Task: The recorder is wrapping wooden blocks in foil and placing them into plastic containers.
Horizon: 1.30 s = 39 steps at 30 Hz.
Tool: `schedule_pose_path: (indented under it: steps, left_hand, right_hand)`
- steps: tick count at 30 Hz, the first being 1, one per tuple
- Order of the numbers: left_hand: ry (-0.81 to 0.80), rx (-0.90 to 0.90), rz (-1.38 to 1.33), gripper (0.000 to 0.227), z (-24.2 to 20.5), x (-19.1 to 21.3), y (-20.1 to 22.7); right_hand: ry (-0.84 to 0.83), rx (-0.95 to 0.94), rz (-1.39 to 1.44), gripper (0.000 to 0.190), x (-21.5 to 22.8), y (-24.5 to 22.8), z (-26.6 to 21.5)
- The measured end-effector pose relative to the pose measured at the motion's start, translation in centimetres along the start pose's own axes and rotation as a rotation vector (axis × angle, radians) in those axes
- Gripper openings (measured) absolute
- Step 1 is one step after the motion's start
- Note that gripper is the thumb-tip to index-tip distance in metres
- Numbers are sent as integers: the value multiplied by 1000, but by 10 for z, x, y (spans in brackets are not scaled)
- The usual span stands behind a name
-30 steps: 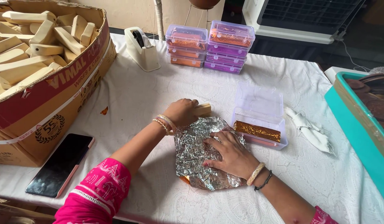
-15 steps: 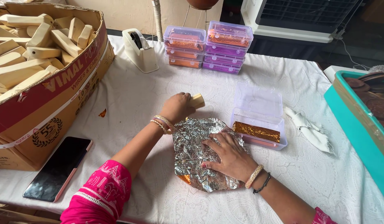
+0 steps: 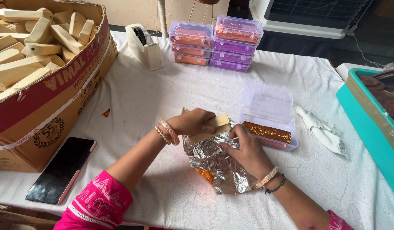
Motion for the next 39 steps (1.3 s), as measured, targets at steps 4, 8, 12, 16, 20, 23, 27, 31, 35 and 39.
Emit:
schedule_pose_path:
  steps: [4,8,12,16,20,23,27,31,35,39]
  left_hand:
    - [-147,19,-107,34,0,-33,2]
    - [-272,77,-86,38,-2,-47,7]
    - [-276,37,-16,48,-8,-45,16]
    - [-193,-45,167,65,-18,-34,29]
    - [-137,-92,463,80,-25,-37,24]
    - [-172,15,440,69,-28,-36,15]
    - [-224,86,344,60,-33,-26,20]
    - [-200,28,324,59,-32,-29,25]
    - [-202,136,287,56,-35,-10,15]
    - [28,227,428,61,-33,5,-35]
  right_hand:
    - [232,110,174,52,27,-11,-2]
    - [91,304,38,66,11,-30,-2]
    - [-4,230,-18,62,-7,-12,3]
    - [7,208,-28,60,-4,-11,4]
    - [-50,173,-21,55,-5,-7,5]
    - [-59,239,-45,55,-8,-7,6]
    - [-90,254,-200,61,-13,-4,5]
    - [-139,215,-169,63,-11,-7,4]
    - [-161,205,-202,61,-8,-7,3]
    - [-208,144,-201,56,3,-17,0]
Point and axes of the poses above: each hand's wrist, its own z-axis towards the middle knuckle, its own x-axis out of the back of the hand, y = z × x, the point moved 8 cm from there along z, towards the middle knuckle, and after that the axes turned 8 degrees about z, right-handed, at the moved point
